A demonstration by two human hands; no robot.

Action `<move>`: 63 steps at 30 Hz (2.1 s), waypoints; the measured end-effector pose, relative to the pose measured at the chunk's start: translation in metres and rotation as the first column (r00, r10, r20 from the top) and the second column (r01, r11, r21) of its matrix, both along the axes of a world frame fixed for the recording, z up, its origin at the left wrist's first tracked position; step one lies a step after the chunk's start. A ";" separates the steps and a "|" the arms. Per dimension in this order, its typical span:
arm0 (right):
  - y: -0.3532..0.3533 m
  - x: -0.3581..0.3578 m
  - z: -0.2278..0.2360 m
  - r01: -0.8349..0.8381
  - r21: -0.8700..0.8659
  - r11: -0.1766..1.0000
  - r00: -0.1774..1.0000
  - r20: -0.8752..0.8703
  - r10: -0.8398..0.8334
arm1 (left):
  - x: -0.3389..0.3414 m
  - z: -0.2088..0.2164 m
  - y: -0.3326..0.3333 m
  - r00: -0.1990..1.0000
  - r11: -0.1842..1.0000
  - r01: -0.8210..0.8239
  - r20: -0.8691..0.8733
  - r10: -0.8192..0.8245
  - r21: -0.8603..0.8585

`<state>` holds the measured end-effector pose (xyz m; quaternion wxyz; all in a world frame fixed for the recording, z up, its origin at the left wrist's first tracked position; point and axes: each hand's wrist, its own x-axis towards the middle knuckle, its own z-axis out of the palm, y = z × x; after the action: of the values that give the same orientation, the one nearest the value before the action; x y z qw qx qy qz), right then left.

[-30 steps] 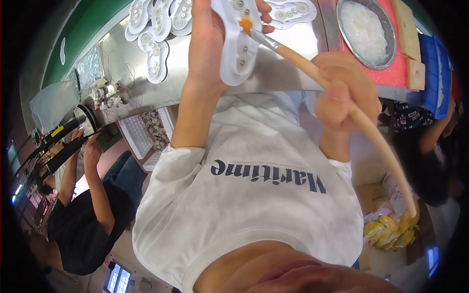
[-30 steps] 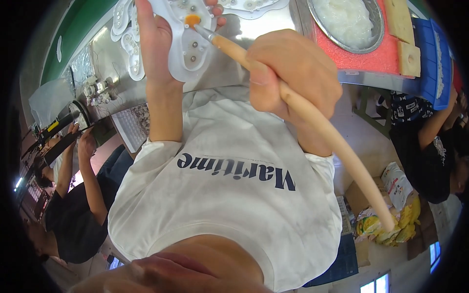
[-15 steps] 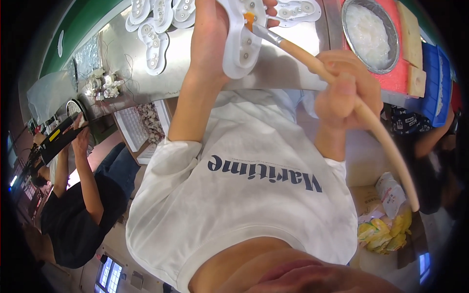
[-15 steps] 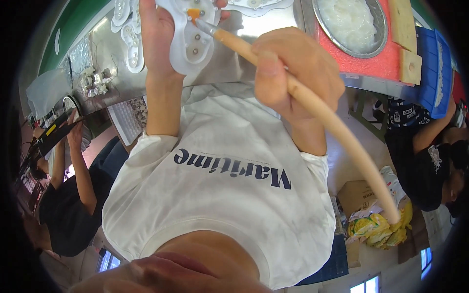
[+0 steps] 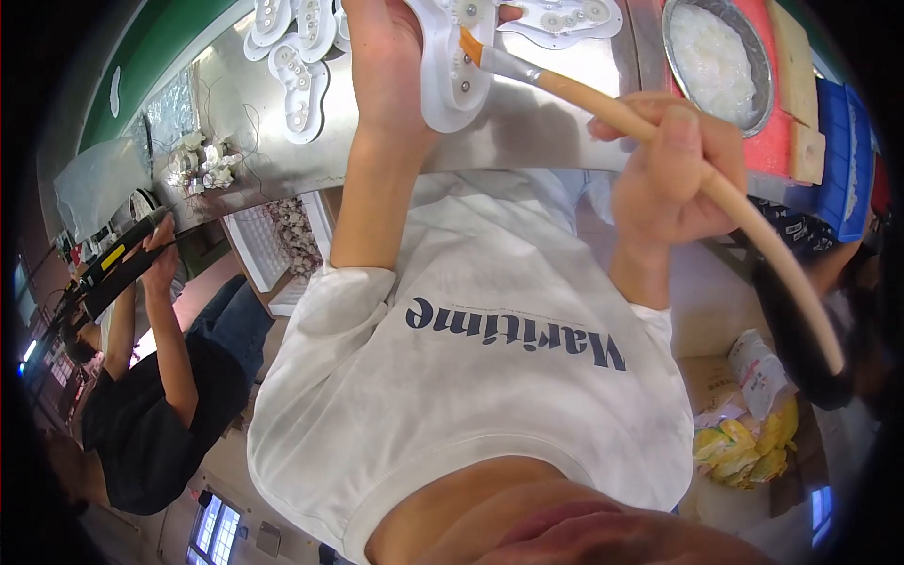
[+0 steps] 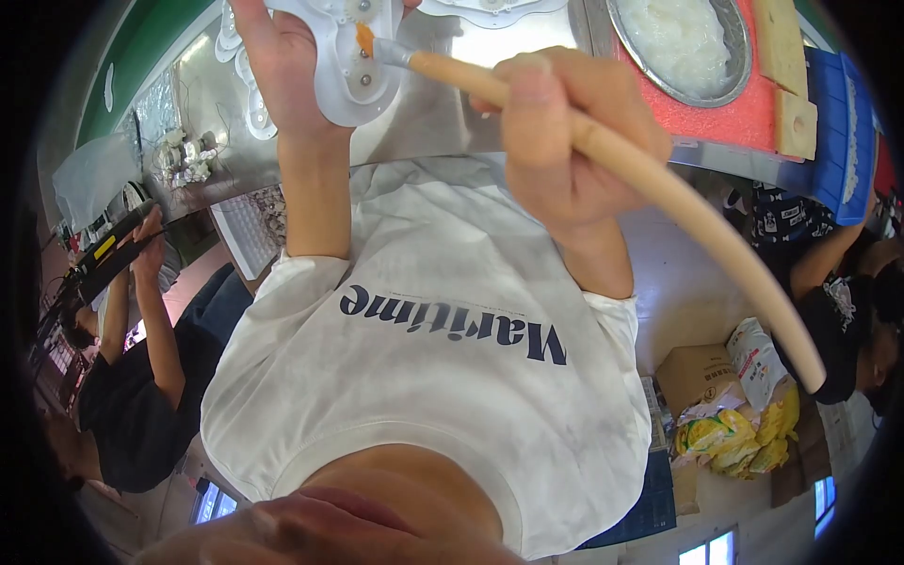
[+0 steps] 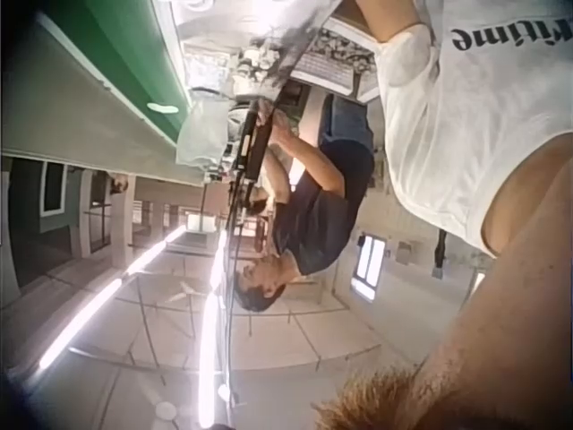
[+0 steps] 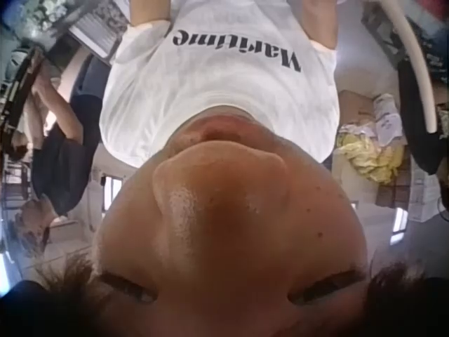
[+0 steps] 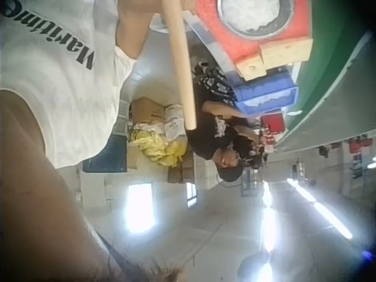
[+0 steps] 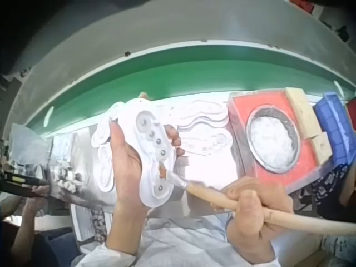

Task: Applying a substance with a brush to specific points on small white plastic frames on a production line.

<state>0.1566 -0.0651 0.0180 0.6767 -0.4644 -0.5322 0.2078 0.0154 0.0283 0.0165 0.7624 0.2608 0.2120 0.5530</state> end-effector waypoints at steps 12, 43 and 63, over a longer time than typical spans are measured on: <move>0.006 -0.003 0.007 0.075 -0.019 0.997 0.996 -0.051 -0.076 | 0.007 0.001 0.001 1.000 1.000 -0.002 -0.004 0.002 -0.011; 0.012 0.101 -0.014 0.531 -0.261 0.806 0.846 0.100 -0.524 | 0.033 -0.025 -0.007 0.936 0.943 0.280 -0.166 -0.309 -0.179; -0.011 0.038 -0.002 0.244 -0.281 0.928 0.929 -0.207 -0.307 | 0.039 -0.016 0.005 0.964 0.958 0.182 -0.154 -0.218 -0.222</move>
<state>0.1946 -0.0763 0.0157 0.6963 -0.5870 -0.3420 0.2315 0.0544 0.0329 0.0008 0.8156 0.2488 0.3073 0.4225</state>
